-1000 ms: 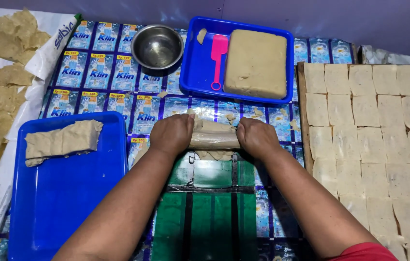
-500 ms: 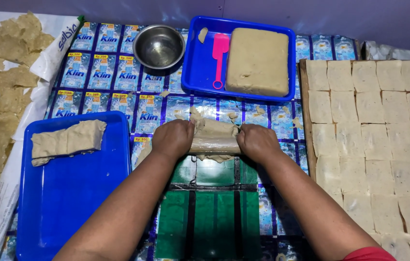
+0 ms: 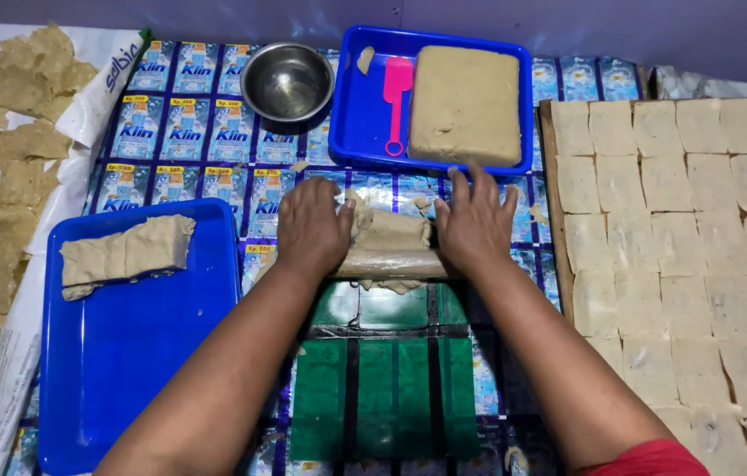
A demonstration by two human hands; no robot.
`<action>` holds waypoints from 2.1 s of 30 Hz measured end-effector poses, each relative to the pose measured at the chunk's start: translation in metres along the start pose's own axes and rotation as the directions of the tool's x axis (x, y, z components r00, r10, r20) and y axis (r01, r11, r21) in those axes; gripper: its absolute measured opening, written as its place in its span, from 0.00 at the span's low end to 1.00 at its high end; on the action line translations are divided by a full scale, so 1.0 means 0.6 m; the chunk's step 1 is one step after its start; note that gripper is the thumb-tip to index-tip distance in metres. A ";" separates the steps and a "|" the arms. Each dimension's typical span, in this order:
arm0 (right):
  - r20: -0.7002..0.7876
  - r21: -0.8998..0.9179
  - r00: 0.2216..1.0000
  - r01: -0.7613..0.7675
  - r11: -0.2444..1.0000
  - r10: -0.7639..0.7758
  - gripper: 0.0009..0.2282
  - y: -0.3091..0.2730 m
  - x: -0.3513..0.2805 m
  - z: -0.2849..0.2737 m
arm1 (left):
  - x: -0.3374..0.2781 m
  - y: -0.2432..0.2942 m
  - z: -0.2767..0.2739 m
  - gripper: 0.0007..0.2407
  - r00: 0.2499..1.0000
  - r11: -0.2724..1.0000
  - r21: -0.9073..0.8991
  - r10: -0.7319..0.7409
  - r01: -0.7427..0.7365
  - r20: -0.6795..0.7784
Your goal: Flattening dough using a wooden rolling pin and cutting it into squares.
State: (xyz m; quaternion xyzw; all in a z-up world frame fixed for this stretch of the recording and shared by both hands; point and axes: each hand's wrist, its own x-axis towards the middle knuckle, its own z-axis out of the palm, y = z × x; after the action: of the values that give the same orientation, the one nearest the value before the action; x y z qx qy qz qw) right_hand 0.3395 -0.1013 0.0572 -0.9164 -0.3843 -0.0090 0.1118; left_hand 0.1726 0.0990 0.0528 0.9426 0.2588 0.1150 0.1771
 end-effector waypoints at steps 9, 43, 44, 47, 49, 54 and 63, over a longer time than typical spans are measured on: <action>0.311 0.031 0.947 -0.095 0.995 0.081 0.30 -0.029 -0.021 -0.007 | -0.023 0.029 -0.014 0.25 0.918 0.988 0.082 -0.151 0.130 0.366; -0.218 -0.092 0.940 0.249 0.964 -0.263 0.31 -0.007 -0.284 0.067 | -0.295 0.022 0.030 0.22 0.990 0.984 0.124 0.133 -0.128 -0.035; -0.180 -0.090 0.956 0.218 0.972 -0.232 0.30 -0.005 -0.269 0.070 | -0.277 0.021 0.030 0.22 0.990 0.983 0.134 0.133 -0.126 -0.046; -0.109 -0.089 0.980 0.159 0.983 -0.168 0.28 -0.001 -0.221 0.070 | -0.225 0.019 0.030 0.22 0.991 0.985 0.133 0.119 -0.110 -0.058; -0.078 -0.086 0.988 0.126 0.988 -0.133 0.28 0.002 -0.188 0.071 | -0.191 0.020 0.024 0.21 0.993 0.987 0.126 0.107 -0.100 -0.056; 0.102 -0.015 0.994 0.040 0.999 -0.038 0.26 0.002 -0.100 0.048 | -0.108 0.030 0.010 0.22 0.998 0.992 0.127 0.005 -0.012 0.057; 0.075 0.057 0.997 0.024 0.998 -0.028 0.26 0.005 -0.003 0.034 | -0.007 0.026 0.001 0.24 0.989 0.994 0.065 -0.095 0.089 0.112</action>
State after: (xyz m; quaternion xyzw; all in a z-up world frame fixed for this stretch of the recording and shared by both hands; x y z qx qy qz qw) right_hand 0.3389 -0.1007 0.0365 -0.9076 -0.4001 0.0349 0.1227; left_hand 0.1762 0.0840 0.0578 0.9396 0.2947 0.0445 0.1685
